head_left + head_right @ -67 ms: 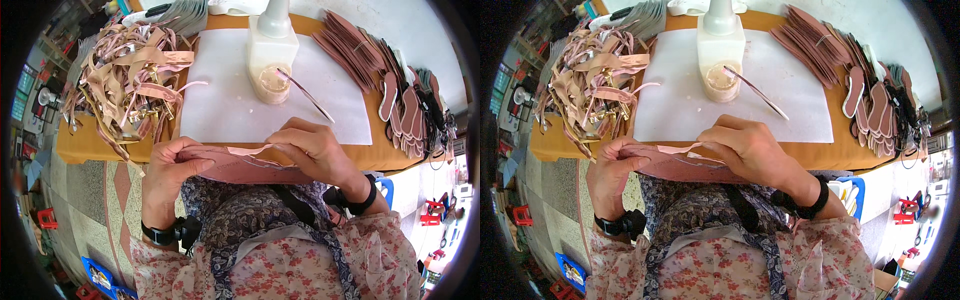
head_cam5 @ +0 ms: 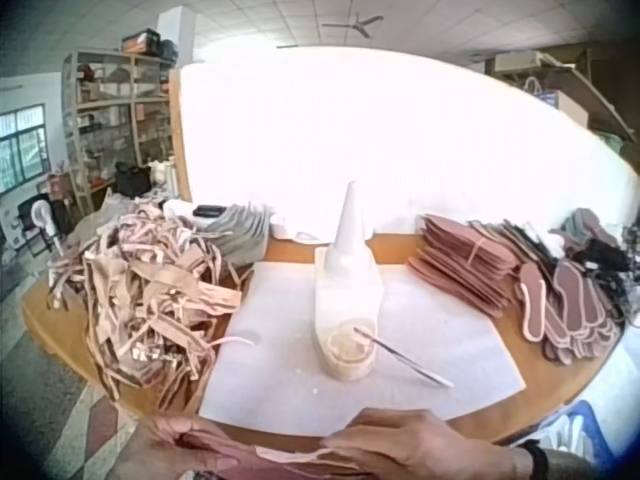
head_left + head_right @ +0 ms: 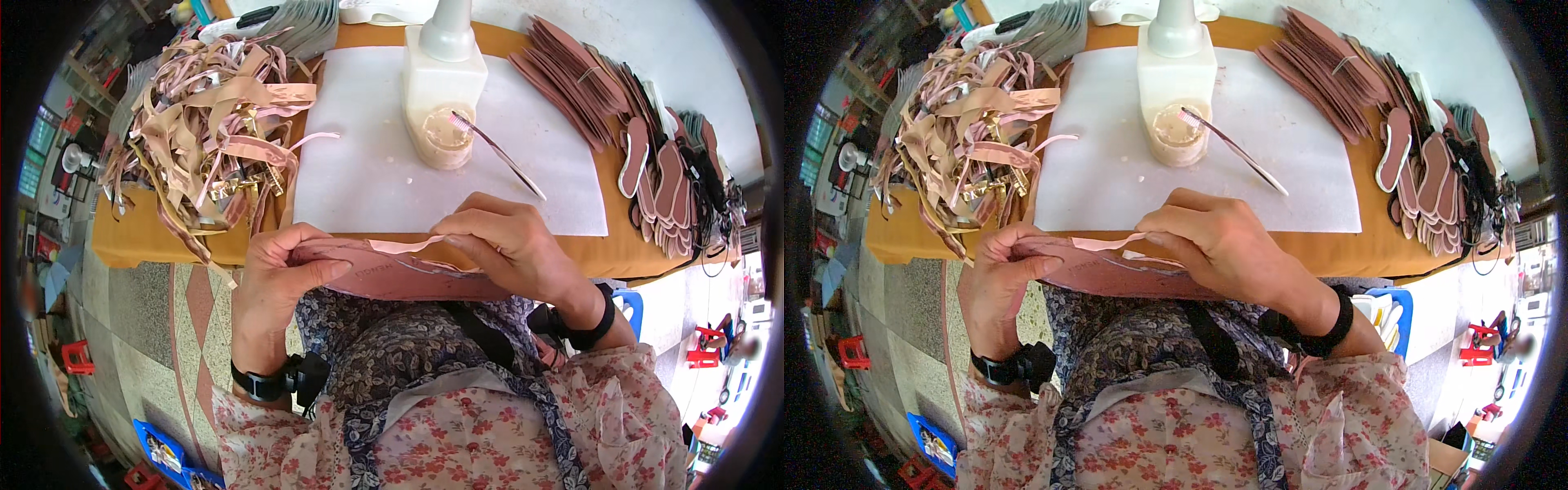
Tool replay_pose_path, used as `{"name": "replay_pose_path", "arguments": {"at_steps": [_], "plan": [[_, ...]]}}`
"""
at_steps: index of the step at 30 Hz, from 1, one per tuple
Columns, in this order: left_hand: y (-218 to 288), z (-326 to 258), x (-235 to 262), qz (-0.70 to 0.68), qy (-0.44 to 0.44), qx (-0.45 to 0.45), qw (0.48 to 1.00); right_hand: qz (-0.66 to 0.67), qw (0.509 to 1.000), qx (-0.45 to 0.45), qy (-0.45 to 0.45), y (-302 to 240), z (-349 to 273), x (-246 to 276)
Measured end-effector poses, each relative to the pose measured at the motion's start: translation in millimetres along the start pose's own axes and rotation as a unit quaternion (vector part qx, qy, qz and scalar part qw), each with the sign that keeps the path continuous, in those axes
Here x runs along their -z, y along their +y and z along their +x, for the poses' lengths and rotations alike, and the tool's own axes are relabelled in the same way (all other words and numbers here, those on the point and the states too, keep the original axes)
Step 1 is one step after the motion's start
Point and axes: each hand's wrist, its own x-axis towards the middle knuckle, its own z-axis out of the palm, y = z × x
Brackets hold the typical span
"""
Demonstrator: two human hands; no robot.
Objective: Applying adhesive to shoe insoles and attaching decorative straps.
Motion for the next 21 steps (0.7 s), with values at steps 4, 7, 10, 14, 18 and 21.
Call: {"name": "replay_pose_path", "arguments": {"at_steps": [4,7,10,14,18,21], "plan": [[0.4,0.5,-1.5,0.000,-0.013,0.001,1.000,0.016,1.000,-0.001,-0.007,-1.2,2.2,0.9],[1.9,1.0,-4.9,0.004,-0.023,-0.008,1.000,0.014,1.000,0.001,-0.017,0.2,2.4,0.6],[3.9,1.1,-7.8,0.050,-0.021,-0.001,0.999,0.020,1.000,0.012,-0.011,2.4,3.4,-1.0],[6.0,2.2,-10.5,0.082,-0.054,-0.067,0.993,0.060,0.990,-0.127,-0.017,8.4,5.9,0.6],[4.9,4.0,-14.0,0.106,-0.056,-0.082,0.989,0.165,0.973,-0.159,-0.029,16.5,5.2,-5.0],[5.3,6.4,-18.2,0.119,-0.046,-0.078,0.989,0.216,0.948,-0.215,-0.093,16.3,8.6,-2.8]]}}
